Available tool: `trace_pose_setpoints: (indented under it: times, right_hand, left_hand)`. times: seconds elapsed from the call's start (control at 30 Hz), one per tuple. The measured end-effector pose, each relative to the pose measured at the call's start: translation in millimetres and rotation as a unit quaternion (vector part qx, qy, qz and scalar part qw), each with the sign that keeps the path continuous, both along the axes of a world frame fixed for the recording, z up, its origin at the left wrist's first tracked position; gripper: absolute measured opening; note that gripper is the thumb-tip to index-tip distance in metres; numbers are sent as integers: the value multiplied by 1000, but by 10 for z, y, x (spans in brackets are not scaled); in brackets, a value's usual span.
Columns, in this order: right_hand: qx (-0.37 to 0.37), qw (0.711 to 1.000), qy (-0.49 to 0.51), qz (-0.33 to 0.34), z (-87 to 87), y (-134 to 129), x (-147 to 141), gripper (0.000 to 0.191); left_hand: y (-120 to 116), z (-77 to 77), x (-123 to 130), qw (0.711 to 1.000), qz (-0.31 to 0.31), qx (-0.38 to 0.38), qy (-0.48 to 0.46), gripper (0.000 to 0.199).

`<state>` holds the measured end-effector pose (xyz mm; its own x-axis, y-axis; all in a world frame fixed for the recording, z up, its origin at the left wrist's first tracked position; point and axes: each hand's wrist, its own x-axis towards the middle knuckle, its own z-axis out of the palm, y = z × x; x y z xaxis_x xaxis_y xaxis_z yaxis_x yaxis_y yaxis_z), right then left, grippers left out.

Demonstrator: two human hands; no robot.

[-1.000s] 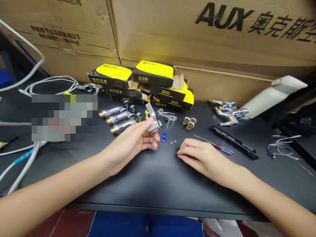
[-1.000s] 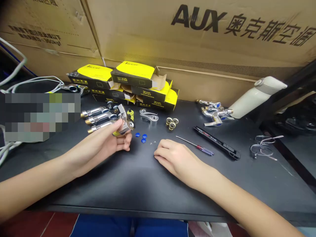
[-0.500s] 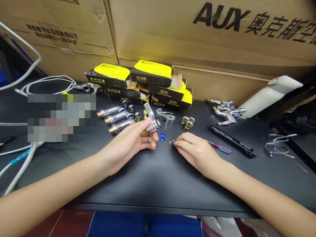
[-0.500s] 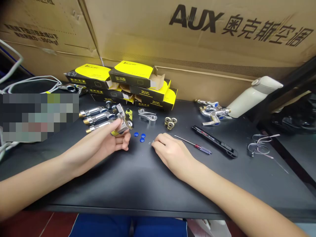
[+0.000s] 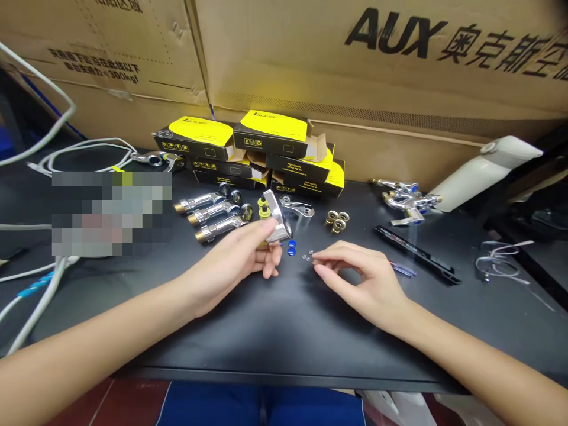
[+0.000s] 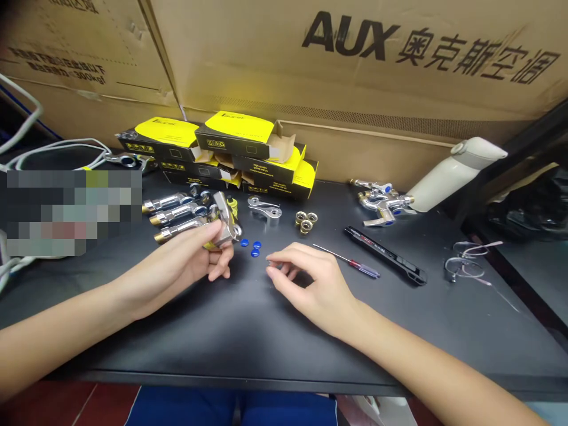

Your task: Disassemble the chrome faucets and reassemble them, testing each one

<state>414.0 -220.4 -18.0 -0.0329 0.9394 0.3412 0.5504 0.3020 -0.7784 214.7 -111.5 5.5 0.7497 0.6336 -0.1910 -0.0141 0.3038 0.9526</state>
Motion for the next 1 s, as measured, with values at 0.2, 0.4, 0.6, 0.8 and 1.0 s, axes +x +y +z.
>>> trace_pose_setpoints:
  times: [0.2,0.4,0.6,0.8,1.0]
  right_hand:
    - [-330,838,415,132,90,6,-109,38]
    - [-370,806,448,112,99,10,-88,30]
    - [-309,861,401,44,114,1,-50,33]
    - [-119,939,319,-54,100,32,28,31]
    - [163,941,191,-228,70,168,300,29]
  left_hand:
    - [-126,1,-28,950,-87,271,130,25]
    - [-141,21,-55,927,-127,340,97,28]
    - [-97,-6,-72,940,-76,325,71,21]
    - [-17,41,-48,984,-16,171,55,19]
    - [133,47,-78,995,33,92,-2,28]
